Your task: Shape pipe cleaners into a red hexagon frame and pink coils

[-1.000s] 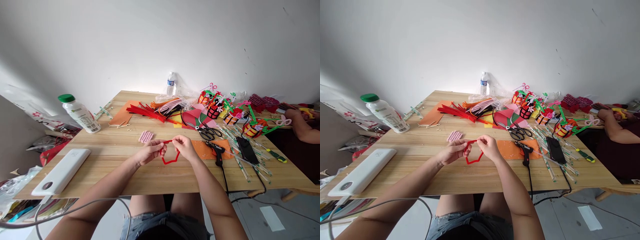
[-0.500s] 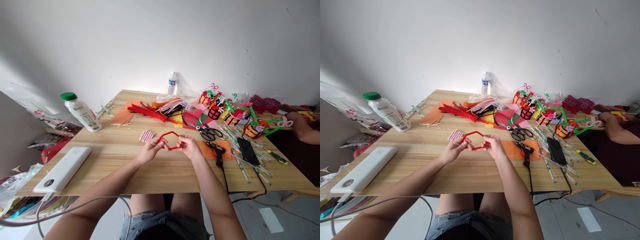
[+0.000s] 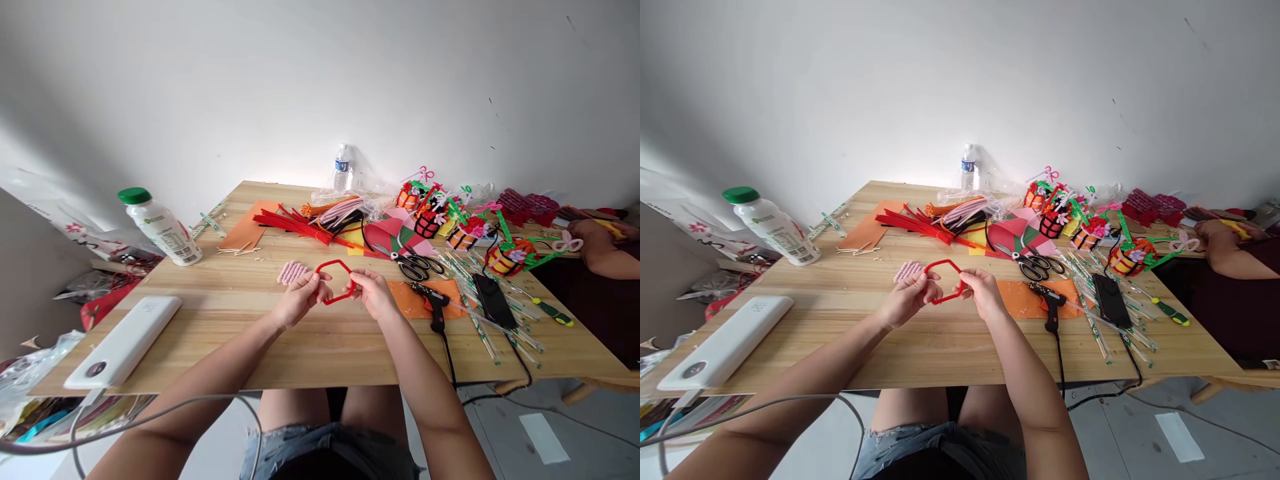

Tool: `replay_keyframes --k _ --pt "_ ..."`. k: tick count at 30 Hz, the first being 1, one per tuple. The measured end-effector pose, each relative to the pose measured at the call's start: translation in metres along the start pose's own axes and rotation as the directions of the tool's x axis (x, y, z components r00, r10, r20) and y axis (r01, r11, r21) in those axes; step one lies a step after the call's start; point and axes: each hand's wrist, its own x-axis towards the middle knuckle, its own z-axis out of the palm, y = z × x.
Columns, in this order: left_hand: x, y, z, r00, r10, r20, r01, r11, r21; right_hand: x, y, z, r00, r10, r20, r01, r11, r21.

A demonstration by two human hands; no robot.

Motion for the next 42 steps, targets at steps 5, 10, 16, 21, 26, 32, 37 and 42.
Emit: replay_keyframes --k 5,10,16,21,26,32,37,42 --pt "-0.003 0.005 0.007 0.999 0.002 0.053 0.007 0.986 -0.166 -0.002 0.004 0.007 0.996 -0.081 -0.02 0.084 0.979 0.186" --pt "-0.002 -0.007 0.005 0.997 0.07 -0.023 -0.069 0.996 0.048 -0.004 0.01 0.011 0.999 -0.037 -0.01 0.039 0.972 0.232" --pt "0.0 -0.013 -0.003 0.994 0.059 -0.094 -0.049 0.993 0.106 -0.003 0.009 0.009 0.996 0.061 0.059 -0.07 0.984 0.165" --pt "-0.002 -0.008 -0.001 0.997 0.074 -0.009 -0.074 0.997 -0.025 -0.004 0.01 0.013 0.993 -0.113 0.03 0.107 0.982 0.157" --pt "-0.002 -0.002 0.0 0.996 0.083 0.045 -0.08 0.994 -0.074 -0.005 0.012 0.013 0.981 -0.19 0.042 0.186 0.978 0.091" --pt "-0.002 0.002 0.003 0.994 0.103 0.048 -0.096 0.988 -0.124 -0.007 0.008 0.01 0.968 -0.193 0.159 0.164 0.97 0.179" --pt "-0.003 0.0 0.002 0.994 0.108 0.031 -0.104 0.988 -0.118 -0.01 0.006 0.013 0.955 -0.202 0.216 0.147 0.958 0.247" --pt "-0.006 0.002 0.002 0.988 0.087 0.124 -0.076 0.993 -0.089 -0.013 0.005 0.013 0.959 -0.134 0.251 0.085 0.977 0.194"
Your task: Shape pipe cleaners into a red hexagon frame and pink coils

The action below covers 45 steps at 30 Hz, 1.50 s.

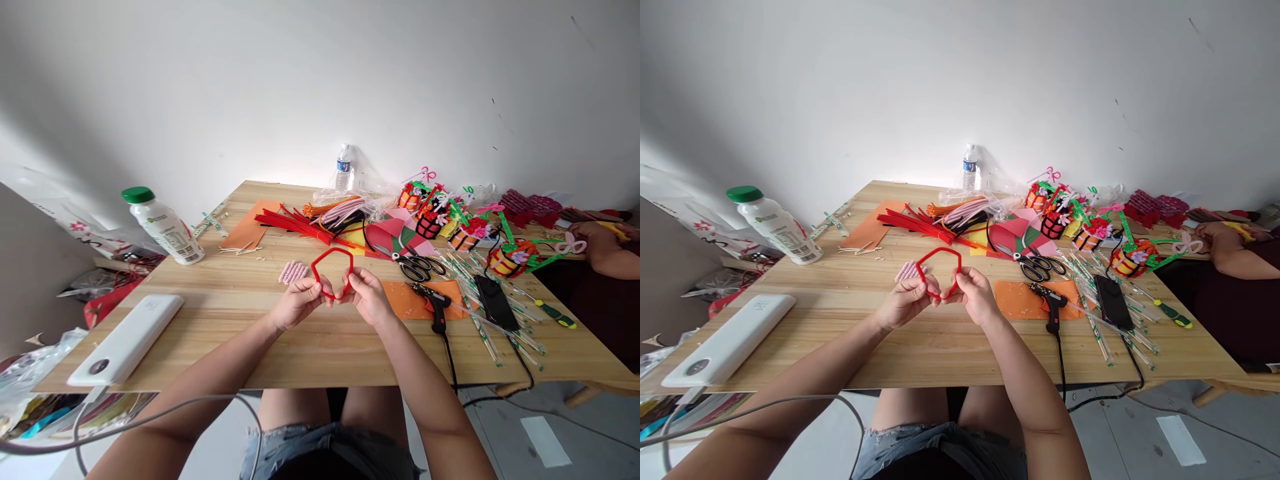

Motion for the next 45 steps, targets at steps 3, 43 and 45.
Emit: replay_keyframes --k 3,43,45 --pt "-0.001 0.001 0.001 0.999 -0.002 0.049 0.0 0.999 0.033 0.0 -0.001 -0.002 1.0 0.016 -0.027 -0.016 1.0 -0.017" --pt "0.008 0.01 -0.001 0.981 -0.087 -0.174 0.08 0.996 -0.048 -0.001 -0.003 0.001 0.99 -0.046 -0.135 -0.01 0.921 -0.389" --pt "0.007 0.009 0.0 0.979 -0.093 -0.183 0.09 0.996 -0.027 -0.001 -0.002 0.0 0.991 -0.039 -0.128 -0.016 0.915 -0.403"
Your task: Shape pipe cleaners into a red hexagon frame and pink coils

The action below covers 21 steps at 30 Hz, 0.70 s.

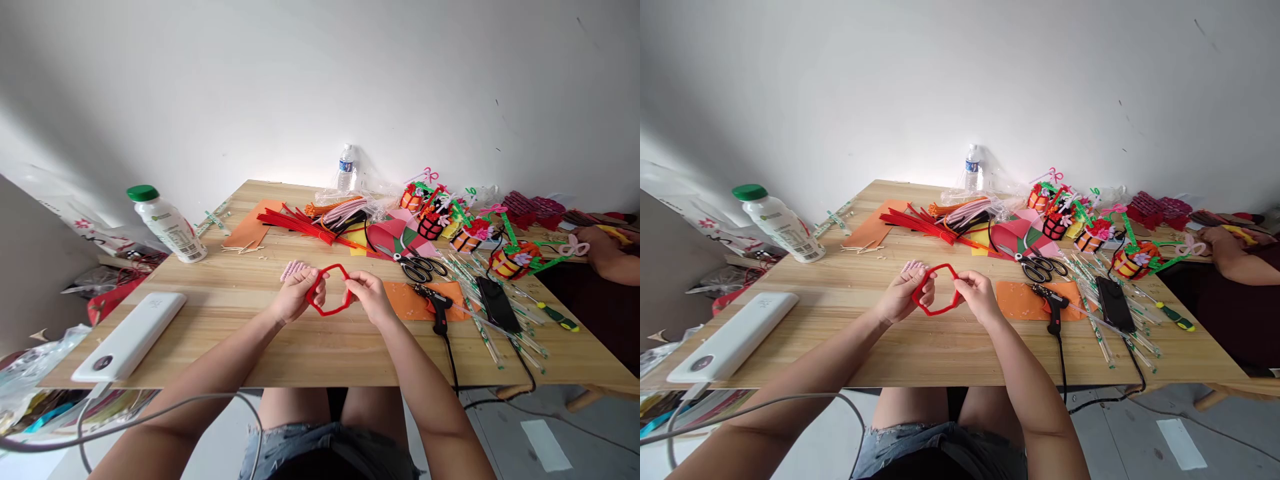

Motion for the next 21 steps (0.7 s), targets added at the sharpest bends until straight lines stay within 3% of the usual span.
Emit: replay_keyframes --k 4,9,16,21 --pt "-0.002 0.001 0.001 0.999 0.025 0.035 -0.026 0.998 0.05 0.002 0.004 -0.004 1.0 -0.015 0.018 0.015 0.999 -0.038" --pt "-0.001 0.005 -0.001 0.997 -0.041 0.06 0.038 0.998 0.045 0.003 0.003 -0.008 0.99 -0.138 0.017 0.139 0.986 -0.09" --pt "-0.001 0.001 -0.001 1.0 -0.024 0.01 0.023 0.996 0.092 0.004 -0.004 -0.011 0.989 -0.074 0.13 0.048 0.98 0.195" --pt "-0.001 0.001 0.0 0.999 -0.024 0.023 0.023 0.997 0.067 0.004 -0.003 -0.011 0.991 -0.052 0.123 0.029 0.983 0.183"
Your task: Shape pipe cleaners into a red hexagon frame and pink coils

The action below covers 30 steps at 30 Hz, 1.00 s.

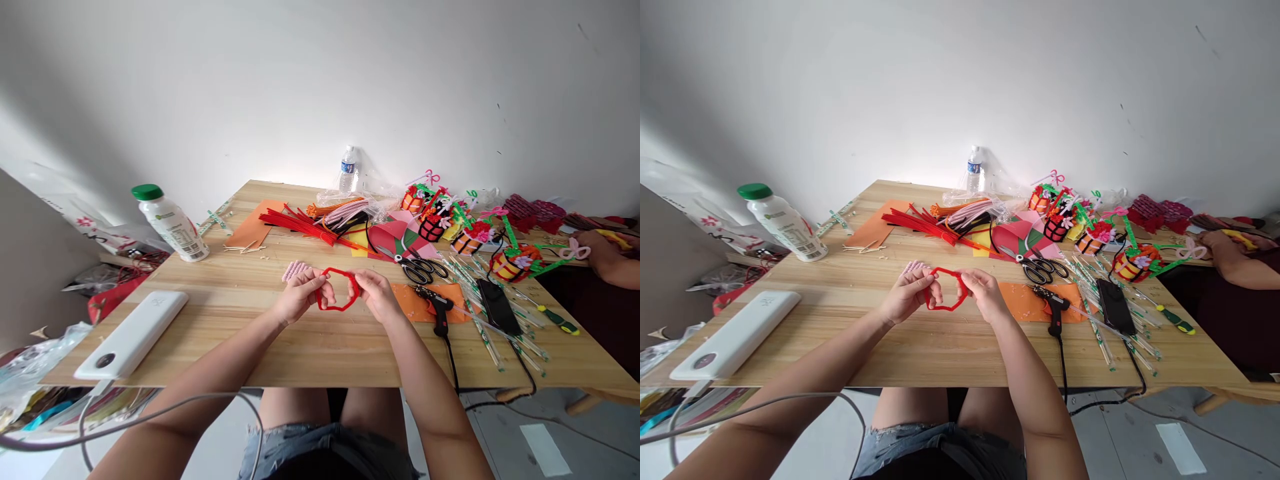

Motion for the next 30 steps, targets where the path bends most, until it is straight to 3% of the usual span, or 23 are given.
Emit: replay_keyframes --k 9,16,21,25,30 --pt "0.0 0.0016 -0.0005 0.995 -0.033 0.091 0.04 0.996 -0.075 0.0012 0.0001 -0.0004 0.999 0.016 -0.045 -0.014 0.999 0.039" --pt "-0.0008 0.0004 -0.0012 0.998 0.003 0.068 0.0 0.999 -0.036 0.0033 -0.0013 -0.0046 0.995 0.074 -0.064 -0.068 0.993 0.098" --pt "0.0027 -0.0027 -0.0038 0.998 0.058 0.03 -0.056 0.996 -0.073 0.0043 0.0011 -0.0059 0.985 0.168 0.031 -0.171 0.969 0.176" --pt "0.0044 -0.004 -0.0054 0.999 0.035 -0.025 -0.036 0.997 -0.072 0.0051 0.0022 -0.0064 0.963 0.261 0.072 -0.27 0.94 0.207" --pt "0.0038 -0.0038 -0.0052 0.999 -0.01 -0.051 0.008 0.999 -0.04 0.0069 0.0033 -0.0088 0.983 0.164 0.08 -0.18 0.934 0.309"
